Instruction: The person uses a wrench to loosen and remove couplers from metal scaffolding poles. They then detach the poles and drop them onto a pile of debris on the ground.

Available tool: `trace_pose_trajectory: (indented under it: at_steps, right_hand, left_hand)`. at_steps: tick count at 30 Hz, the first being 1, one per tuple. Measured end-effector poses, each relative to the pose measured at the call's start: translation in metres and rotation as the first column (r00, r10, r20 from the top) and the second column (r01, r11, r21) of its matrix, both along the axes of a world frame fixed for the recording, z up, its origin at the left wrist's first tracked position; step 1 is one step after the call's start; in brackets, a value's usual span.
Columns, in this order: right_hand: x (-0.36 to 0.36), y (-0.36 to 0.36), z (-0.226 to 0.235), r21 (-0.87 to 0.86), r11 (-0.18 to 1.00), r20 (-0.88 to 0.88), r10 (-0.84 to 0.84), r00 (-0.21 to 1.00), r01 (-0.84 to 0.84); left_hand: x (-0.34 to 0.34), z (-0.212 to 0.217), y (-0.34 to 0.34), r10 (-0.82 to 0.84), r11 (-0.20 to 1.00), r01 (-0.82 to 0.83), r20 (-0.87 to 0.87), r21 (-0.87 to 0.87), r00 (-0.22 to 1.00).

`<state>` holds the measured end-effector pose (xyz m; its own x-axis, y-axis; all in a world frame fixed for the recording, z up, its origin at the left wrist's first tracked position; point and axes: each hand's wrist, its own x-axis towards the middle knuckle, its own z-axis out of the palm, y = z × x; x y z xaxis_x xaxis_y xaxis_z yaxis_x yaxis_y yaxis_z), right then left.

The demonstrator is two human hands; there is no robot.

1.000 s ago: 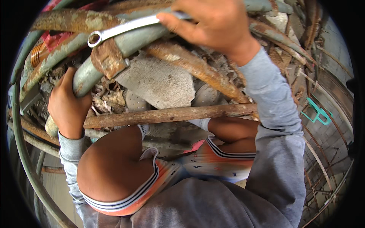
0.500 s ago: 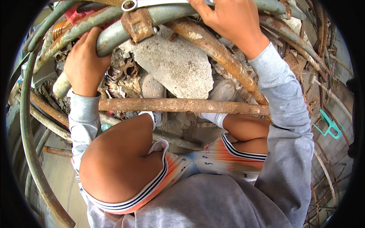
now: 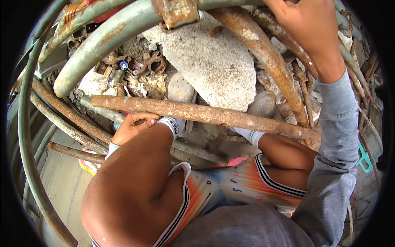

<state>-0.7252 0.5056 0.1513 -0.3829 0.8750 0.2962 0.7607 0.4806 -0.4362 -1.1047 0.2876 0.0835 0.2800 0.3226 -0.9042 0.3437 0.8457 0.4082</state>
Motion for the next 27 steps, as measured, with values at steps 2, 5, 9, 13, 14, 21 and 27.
trace_pose_trajectory:
  at_steps: [2, 5, 9, 13, 14, 21, 27]
  right_hand:
    - [0.015, 0.0, -0.011, 0.093, 0.996, 0.076, 0.005, 0.997, -0.012]
    - [0.006, -0.006, -0.007, 0.065, 0.997, 0.174, -0.055, 0.983, 0.045]
    - [-0.001, 0.0, 0.004, 0.044, 0.99, 0.197, -0.142, 0.97, 0.136]
    - [-0.009, -0.002, 0.007, 0.096, 0.98, 0.229, -0.19, 0.955, 0.172]
    - [-0.011, 0.004, 0.004, 0.136, 0.979, 0.219, -0.181, 0.959, 0.153]
    - [0.0, 0.008, 0.001, 0.302, 0.952, 0.164, -0.107, 0.981, 0.053]
    - [-0.001, 0.025, -0.006, 0.394, 0.919, 0.196, -0.06, 0.979, -0.022]
  left_hand:
    - [-0.003, -0.002, 0.022, -0.157, 0.979, 0.155, 0.004, 0.135, 0.988]
    - [0.015, 0.038, 0.06, -0.038, 0.88, 0.136, -0.217, 0.455, 0.976]
    - [0.08, 0.114, 0.141, 0.025, 0.012, 0.484, -0.484, 0.875, 0.875]
    - [0.11, 0.109, 0.204, 0.175, -0.162, 0.726, -0.705, 0.668, 0.687]
    - [0.104, 0.096, 0.202, 0.106, -0.025, 0.784, -0.778, 0.62, 0.619]
    - [0.097, 0.064, 0.187, 0.02, 0.111, 0.788, -0.794, 0.605, 0.607]
    - [0.102, 0.07, 0.169, -0.051, 0.228, 0.769, -0.782, 0.597, 0.622]
